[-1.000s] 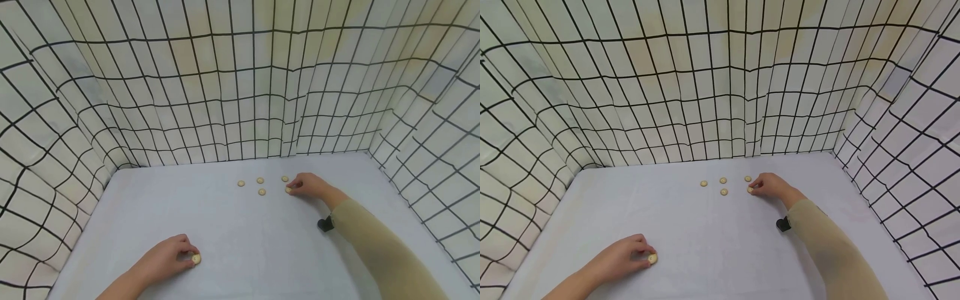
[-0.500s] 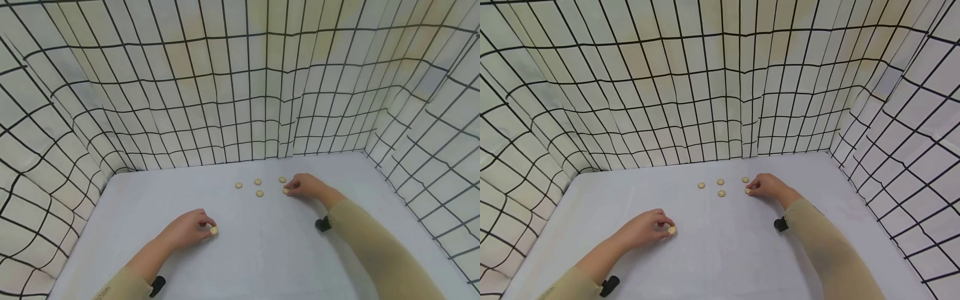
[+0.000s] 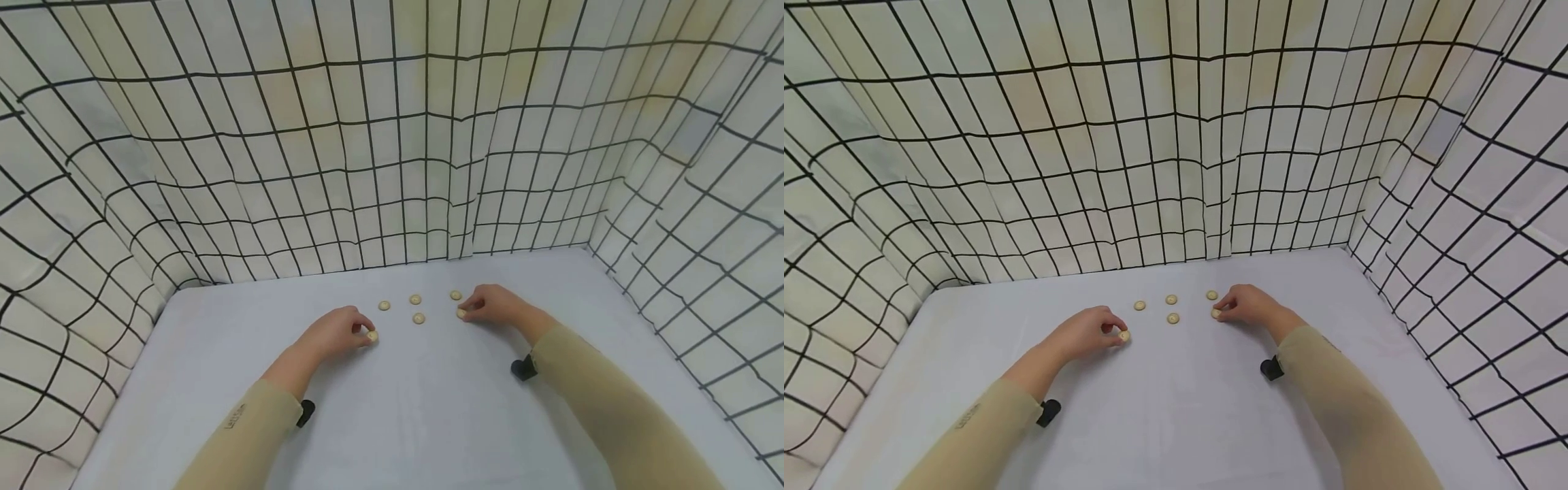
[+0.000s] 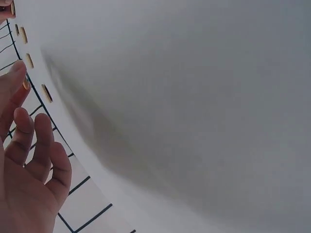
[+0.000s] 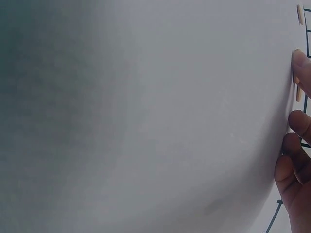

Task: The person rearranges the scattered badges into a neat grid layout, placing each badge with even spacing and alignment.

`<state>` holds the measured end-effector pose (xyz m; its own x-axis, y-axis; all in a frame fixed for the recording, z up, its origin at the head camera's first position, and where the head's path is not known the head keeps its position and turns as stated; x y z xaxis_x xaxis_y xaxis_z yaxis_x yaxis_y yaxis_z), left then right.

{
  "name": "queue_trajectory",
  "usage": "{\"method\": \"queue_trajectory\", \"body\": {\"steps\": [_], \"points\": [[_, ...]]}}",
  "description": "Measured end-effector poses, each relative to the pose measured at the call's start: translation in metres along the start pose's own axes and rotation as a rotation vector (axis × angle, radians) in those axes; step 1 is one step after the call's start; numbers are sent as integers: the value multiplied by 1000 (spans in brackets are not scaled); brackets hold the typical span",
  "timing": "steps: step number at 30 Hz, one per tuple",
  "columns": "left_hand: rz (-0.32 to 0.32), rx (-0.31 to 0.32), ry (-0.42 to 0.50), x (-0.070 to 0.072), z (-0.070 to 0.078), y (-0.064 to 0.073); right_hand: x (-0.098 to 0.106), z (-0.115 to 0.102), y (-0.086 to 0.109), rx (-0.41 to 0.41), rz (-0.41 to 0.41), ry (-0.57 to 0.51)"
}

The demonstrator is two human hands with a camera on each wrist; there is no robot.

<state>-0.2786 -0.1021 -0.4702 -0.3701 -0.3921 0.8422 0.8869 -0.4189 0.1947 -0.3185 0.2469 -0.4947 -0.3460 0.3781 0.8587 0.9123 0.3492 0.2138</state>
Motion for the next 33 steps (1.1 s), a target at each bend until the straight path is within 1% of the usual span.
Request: {"method": "queue_trajectory", "body": {"steps": [3,7,10,15,20,26,33], "points": [[5,3,5,0,-1,-11,-1,0,0,3,1,-9],[6,38,46,0,-4,-23,-1,0,-1,-3,3,-6],[-1,51,62,-2,-5,-29,-1,1,-2,-12,1,-6],[-1,40,71,-8,-4,-37,0,-1,-1,-28,-5,-19],[-4,53,63,-10,1,-40,-2,-2,-1,-45,-3,-21],[-1,78,64,-11,1,-39,-4,0,-1,-36,2,-10],[0,69,54,-11,2,-40,-3,2,1,-27,18,-6]]}}
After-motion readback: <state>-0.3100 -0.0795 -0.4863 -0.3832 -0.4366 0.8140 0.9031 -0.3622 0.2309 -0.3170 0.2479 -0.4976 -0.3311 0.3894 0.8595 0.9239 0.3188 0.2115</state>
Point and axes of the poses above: each hand's wrist, its own y-axis away from the middle knuckle, its own x-axis out of the back of the hand, z = x × y, the point moved 2 cm from there along -y, towards the middle knuckle, and after that the axes turned 4 degrees about y, right-handed, at the moved point
